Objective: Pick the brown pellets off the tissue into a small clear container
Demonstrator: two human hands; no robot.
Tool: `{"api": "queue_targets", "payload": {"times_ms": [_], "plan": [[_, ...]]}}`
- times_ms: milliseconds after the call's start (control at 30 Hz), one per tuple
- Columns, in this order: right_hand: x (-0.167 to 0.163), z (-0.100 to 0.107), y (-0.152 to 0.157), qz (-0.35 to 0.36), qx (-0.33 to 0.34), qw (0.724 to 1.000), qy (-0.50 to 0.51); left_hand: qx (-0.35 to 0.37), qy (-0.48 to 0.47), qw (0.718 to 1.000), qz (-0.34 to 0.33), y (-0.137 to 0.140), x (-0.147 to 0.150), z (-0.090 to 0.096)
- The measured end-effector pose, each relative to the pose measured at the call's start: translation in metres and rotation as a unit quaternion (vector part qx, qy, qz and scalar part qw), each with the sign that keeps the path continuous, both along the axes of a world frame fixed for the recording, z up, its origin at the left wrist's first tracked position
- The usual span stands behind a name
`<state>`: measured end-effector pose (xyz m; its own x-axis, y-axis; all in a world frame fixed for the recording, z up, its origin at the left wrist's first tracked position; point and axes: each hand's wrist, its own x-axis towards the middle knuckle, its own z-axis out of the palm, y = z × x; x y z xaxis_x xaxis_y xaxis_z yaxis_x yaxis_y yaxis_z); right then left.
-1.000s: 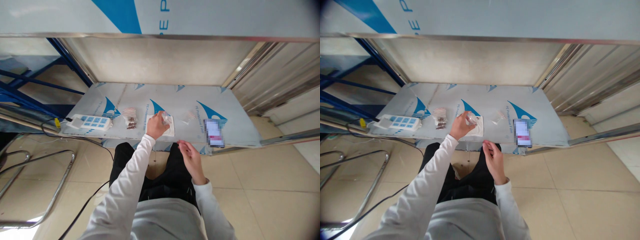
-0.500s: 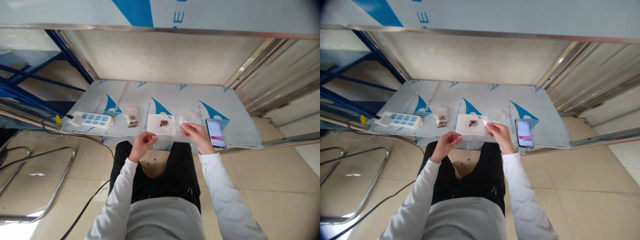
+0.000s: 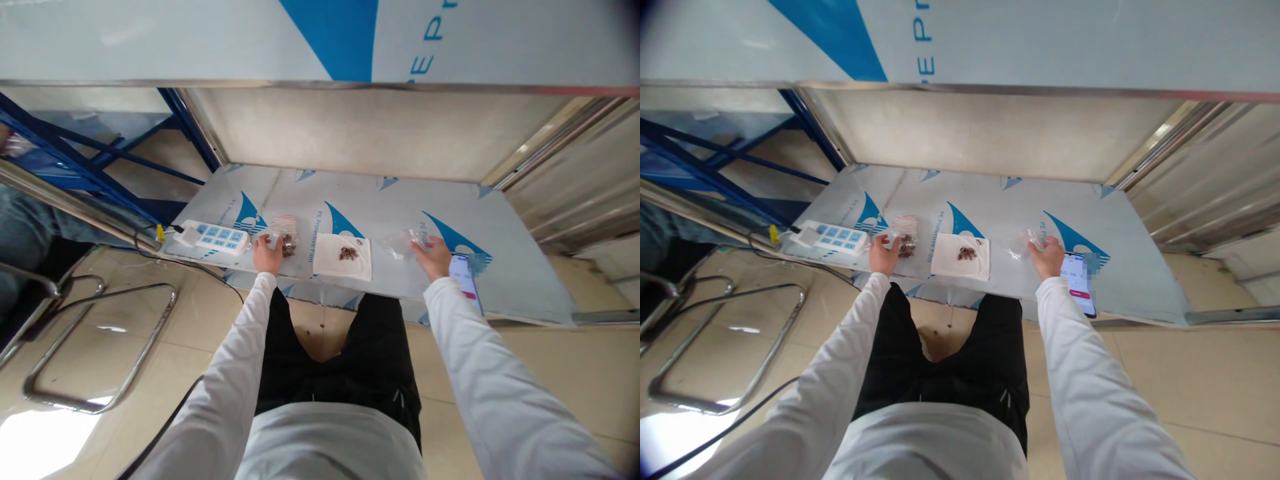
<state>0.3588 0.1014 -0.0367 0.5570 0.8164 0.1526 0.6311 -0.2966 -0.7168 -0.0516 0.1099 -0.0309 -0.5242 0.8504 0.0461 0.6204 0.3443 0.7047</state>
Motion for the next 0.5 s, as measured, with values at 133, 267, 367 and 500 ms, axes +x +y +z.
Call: {"api": "queue_targets", "payload": {"times_ms": [133,267,367,500], "plan": [[-0.008,0.006,-0.016,-0.015,0.019,0.999,-0.037,-0.057,-0.006,0.998,-0.001,0.029,-0.009,-0.001],[-0.020,0.013,-0.041,0.010,0.054,0.996,-0.070,-0.074,-0.018,0.997,-0.003,0.037,-0.015,-0.002],[-0.031,0.013,-0.060,0.024,0.071,0.995,-0.065,-0.051,-0.026,0.998,0.012,0.034,-0.016,-0.002],[-0.049,0.014,-0.082,0.028,0.076,0.996,-0.048,0.032,-0.047,0.998,0.023,0.023,-0.013,0.010]]}}
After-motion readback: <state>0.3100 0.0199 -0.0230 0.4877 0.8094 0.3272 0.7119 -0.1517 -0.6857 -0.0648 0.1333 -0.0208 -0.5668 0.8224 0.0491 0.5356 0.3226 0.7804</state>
